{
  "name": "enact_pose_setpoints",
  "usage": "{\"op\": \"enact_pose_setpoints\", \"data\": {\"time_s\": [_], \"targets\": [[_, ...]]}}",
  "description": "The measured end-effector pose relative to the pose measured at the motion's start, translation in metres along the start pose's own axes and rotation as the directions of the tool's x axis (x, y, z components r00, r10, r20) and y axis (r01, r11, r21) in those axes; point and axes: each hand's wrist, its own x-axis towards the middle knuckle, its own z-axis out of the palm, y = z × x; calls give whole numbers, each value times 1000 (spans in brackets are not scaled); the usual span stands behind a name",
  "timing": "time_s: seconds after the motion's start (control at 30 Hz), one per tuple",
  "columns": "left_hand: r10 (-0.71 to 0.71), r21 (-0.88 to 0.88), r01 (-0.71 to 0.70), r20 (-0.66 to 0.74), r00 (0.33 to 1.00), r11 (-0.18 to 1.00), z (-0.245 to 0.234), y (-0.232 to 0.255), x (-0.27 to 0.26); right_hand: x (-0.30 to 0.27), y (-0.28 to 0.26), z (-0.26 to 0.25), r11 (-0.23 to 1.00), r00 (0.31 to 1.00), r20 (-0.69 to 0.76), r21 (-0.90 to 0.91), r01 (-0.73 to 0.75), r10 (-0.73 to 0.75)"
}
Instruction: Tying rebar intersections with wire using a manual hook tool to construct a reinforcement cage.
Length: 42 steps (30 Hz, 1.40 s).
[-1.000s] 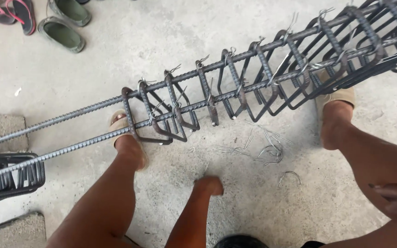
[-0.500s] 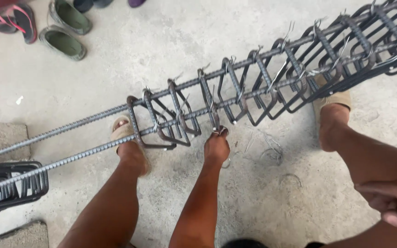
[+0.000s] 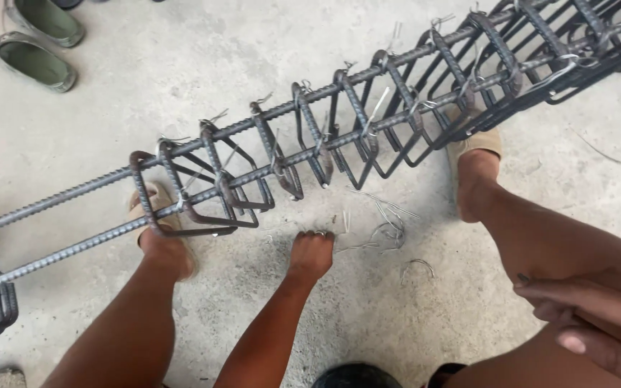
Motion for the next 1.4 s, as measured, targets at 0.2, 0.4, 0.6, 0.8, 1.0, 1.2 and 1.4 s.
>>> {"op": "enact_pose_setpoints", "data": {"time_s": [0.2, 0.4, 0.6, 0.8, 1.0, 1.2, 1.4], "targets": [[72, -278, -21, 174, 982, 960, -54, 102, 25, 7, -74, 11, 998, 998, 31, -42, 57, -56], [420, -240, -355, 335, 843, 904, -2, 175, 20, 12, -72, 11, 985, 987, -7, -68, 157, -158], [411, -140, -388, 369, 833, 911, 13, 133, 7, 4, -53, 7, 981, 988, 66, -124, 149, -142], [317, -16, -364, 528, 788, 931, -59, 33, 5, -4, -60, 27, 993, 995, -40, -83, 84, -87], [237, -141, -200, 341, 910, 970, -60, 50, 55, 13, -80, 13, 948, 960, -13, -162, 275, -281], [165, -250, -80, 343, 925, 965, 17, 139, 108, 30, -83, -9, 938, 965, 77, -229, 260, -249], [108, -187, -41, 364, 925, 981, 23, 128, 73, 19, -74, -4, 985, 993, 36, -125, 116, -112]]}}
